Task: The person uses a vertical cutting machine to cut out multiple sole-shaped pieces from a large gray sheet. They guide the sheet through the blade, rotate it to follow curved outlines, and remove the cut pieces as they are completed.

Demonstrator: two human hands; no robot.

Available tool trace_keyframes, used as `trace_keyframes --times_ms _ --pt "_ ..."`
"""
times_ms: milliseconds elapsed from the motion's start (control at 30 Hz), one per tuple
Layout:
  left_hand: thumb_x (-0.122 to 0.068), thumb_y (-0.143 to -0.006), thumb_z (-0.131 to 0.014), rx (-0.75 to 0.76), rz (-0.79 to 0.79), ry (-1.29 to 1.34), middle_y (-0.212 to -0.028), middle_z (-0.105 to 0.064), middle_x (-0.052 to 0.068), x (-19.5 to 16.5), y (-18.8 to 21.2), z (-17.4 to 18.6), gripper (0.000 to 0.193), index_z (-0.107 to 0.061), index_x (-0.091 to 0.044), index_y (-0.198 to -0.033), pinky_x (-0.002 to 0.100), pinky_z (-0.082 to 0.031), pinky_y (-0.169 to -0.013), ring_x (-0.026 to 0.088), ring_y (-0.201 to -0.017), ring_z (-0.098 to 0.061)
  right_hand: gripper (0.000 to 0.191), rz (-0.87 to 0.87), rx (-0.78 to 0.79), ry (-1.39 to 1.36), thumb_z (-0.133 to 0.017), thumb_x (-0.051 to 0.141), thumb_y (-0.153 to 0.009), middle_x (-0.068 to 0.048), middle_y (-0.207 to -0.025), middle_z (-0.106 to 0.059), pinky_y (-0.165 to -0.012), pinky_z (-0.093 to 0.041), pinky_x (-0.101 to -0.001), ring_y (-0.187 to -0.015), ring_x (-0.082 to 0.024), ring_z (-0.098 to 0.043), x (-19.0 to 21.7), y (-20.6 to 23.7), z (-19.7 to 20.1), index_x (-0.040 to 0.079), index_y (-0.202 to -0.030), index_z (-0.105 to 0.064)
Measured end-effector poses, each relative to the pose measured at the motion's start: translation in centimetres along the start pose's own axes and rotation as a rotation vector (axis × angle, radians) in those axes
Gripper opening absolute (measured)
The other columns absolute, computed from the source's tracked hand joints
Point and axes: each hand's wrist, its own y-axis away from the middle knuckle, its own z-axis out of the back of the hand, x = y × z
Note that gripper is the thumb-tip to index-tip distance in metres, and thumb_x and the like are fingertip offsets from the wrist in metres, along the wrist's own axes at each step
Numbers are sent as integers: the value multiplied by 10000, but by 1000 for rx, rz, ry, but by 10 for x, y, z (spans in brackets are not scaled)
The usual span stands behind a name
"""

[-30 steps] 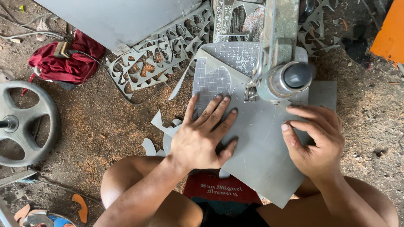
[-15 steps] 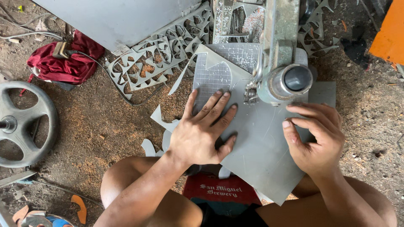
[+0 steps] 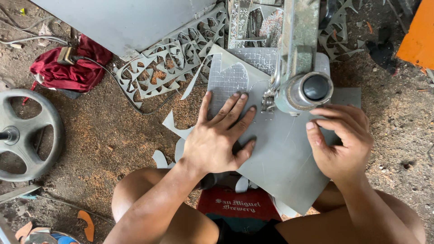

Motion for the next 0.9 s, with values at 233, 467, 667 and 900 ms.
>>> trace_keyframes --times_ms 233,467,667,900 --pt "-398 -873 -683 0 10 12 -1522 -535 199 1 -5 3 609 -643 -74 -1387 697 -201 -1227 302 -1448 -487 101 -1 -14 -19 -777 20 -1003 -77 -1112 -747 -998 -495 -334 -1116 -222 -687 -4 -5 -1 10 -968 -683" --pt "-409 -866 -675 1 15 7 -1530 -523 201 4 -10 3 626 -639 -64 -1387 703 -189 -1225 300 -1453 -480 125 -2 -37 -7 -780 21 -1046 -75 -1088 -747 -992 -507 -332 -1109 -218 -693 -9 -7 -4 8 -966 -684" --pt "-430 -886 -665 -4 30 -19 -1546 -516 192 5 -13 1 633 -635 -60 -1399 696 -185 -1237 286 -1462 -472 93 -29 -39 18 -743 25 -1092 -83 -1126 -737 -994 -505 -335 -1099 -224 -679 -18 -4 -7 0 -1032 -677" --pt "-444 -900 -643 -32 84 -39 -1531 -510 244 -4 -15 -4 655 -621 -17 -1397 695 -178 -1228 331 -1464 -469 127 0 -24 19 -749 2 -1097 -107 -1152 -714 -952 -525 -341 -1081 -245 -654 -39 -20 -8 -6 -1070 -625"
